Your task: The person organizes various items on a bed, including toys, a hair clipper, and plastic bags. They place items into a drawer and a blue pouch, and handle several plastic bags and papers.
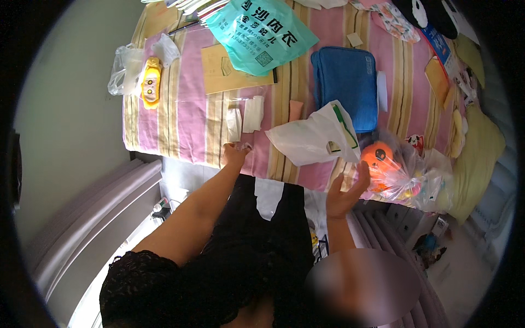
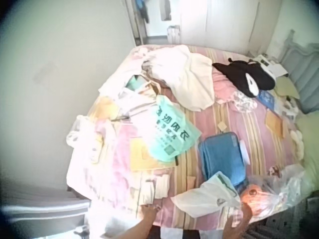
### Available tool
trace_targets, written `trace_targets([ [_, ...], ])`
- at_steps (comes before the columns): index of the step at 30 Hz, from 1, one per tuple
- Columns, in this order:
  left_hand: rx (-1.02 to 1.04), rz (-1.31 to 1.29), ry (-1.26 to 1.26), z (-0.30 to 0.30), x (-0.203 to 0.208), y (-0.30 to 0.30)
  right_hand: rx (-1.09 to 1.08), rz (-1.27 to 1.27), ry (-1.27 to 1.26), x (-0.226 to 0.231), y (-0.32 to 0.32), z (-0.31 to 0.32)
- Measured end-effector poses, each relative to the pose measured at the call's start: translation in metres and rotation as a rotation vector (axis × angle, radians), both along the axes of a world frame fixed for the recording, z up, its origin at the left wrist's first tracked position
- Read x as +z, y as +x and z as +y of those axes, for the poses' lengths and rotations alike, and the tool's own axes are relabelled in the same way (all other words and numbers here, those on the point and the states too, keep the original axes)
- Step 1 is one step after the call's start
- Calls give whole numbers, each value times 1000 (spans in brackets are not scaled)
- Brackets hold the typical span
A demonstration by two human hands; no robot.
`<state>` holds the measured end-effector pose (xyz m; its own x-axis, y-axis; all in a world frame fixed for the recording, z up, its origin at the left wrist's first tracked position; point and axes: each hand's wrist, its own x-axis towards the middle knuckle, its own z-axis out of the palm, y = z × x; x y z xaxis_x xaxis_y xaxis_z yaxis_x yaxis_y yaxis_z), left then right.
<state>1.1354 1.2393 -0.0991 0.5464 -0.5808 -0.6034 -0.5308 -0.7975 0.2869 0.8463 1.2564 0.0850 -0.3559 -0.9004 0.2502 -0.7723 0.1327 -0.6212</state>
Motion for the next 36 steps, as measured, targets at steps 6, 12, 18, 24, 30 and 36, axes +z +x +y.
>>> trace_targets([
  [6, 722, 1259, 13, 13, 48, -11, 115, -281, 124, 14, 36, 23],
  [12, 489, 1482, 146, -1, 193, -117, -44, -1111, 354, 38, 39, 19],
  [18, 244, 1538, 353, 8, 253, -220, -356, -1251, 185, 83, -68, 32],
  [24, -86, 1461, 420, 20, 288, -293, -290, -1233, 93, 118, -151, 74],
  [30, -214, 1525, 332, 32, 315, -334, -170, -1067, 12, 135, -194, 128],
  [36, -422, 1494, 383, 64, 327, -412, -402, -1125, -135, 138, -247, 183],
])
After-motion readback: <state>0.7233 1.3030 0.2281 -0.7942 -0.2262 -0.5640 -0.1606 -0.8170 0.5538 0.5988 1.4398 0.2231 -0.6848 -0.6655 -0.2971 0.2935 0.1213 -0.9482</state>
